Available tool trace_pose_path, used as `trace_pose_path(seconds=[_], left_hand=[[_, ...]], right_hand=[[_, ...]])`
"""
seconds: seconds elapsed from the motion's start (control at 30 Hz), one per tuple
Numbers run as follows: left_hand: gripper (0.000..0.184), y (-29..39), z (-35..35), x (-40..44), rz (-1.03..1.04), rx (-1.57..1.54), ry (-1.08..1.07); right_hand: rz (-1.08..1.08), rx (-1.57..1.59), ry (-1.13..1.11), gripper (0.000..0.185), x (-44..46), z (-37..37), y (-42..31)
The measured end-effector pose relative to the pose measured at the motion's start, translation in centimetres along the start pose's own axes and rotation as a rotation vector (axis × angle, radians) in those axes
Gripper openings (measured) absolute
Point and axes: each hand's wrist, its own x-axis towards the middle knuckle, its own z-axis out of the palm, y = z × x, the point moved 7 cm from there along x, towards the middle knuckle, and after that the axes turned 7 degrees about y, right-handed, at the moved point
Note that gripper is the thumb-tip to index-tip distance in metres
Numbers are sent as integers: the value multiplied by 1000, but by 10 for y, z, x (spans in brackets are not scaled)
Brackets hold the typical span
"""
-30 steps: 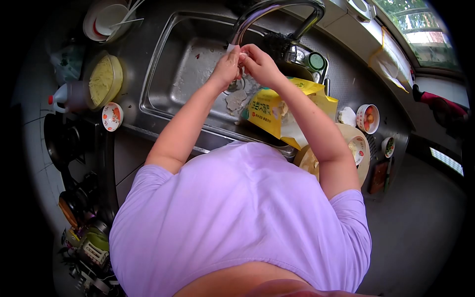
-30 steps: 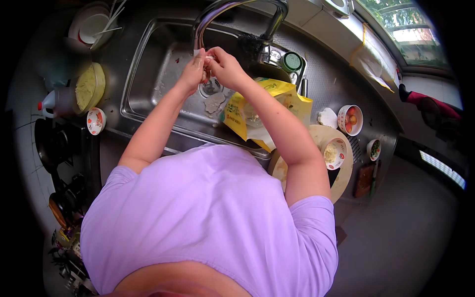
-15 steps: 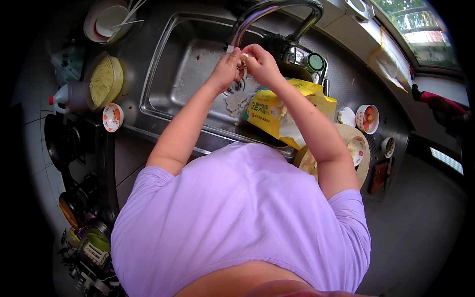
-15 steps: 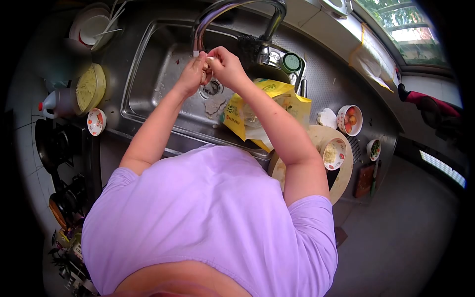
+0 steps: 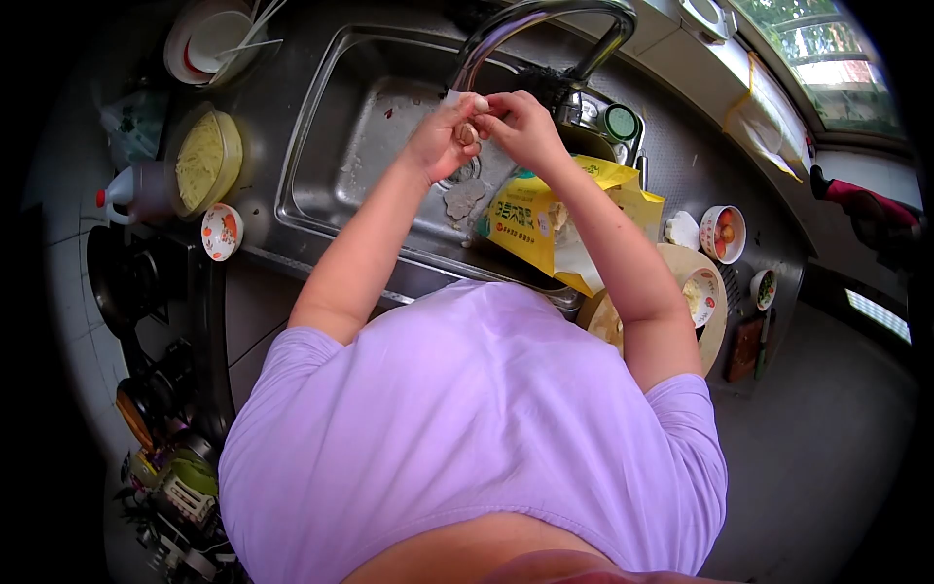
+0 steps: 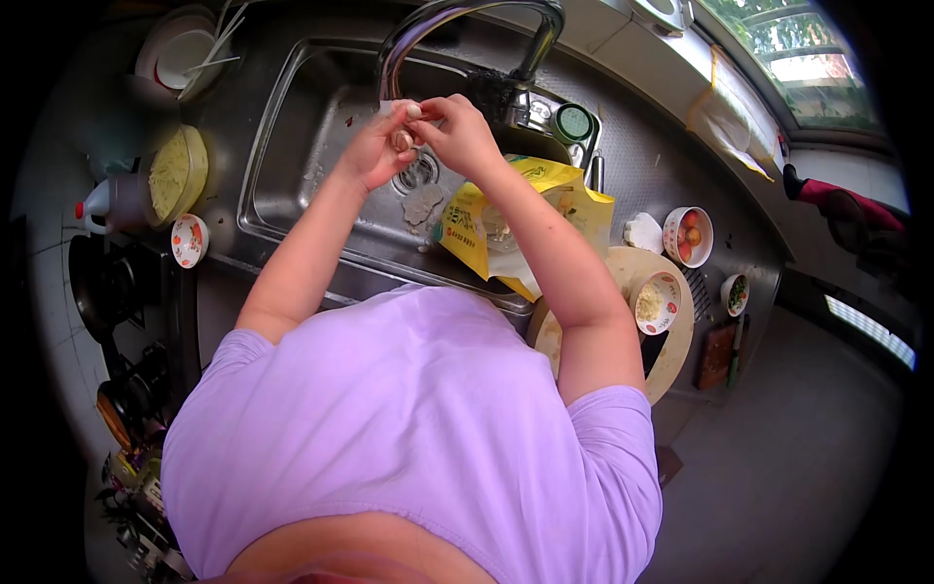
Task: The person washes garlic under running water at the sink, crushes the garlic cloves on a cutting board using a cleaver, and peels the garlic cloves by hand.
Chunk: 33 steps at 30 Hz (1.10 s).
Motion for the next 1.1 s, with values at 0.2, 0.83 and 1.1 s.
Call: trace_pose_path(seconds=[0.2,0.83,1.1], left_hand=[[18,0,-8,0,51,68,-4],[13,6,-18,6,114,327,219],[19,-3,-33,9,-27,-25,130]], right_hand=[[-48,-95,-31,20,-5,-4,-8],[46,-19,-256,19,-8,-3,-5],[-30,-567,-297,30,-10,-44,14]])
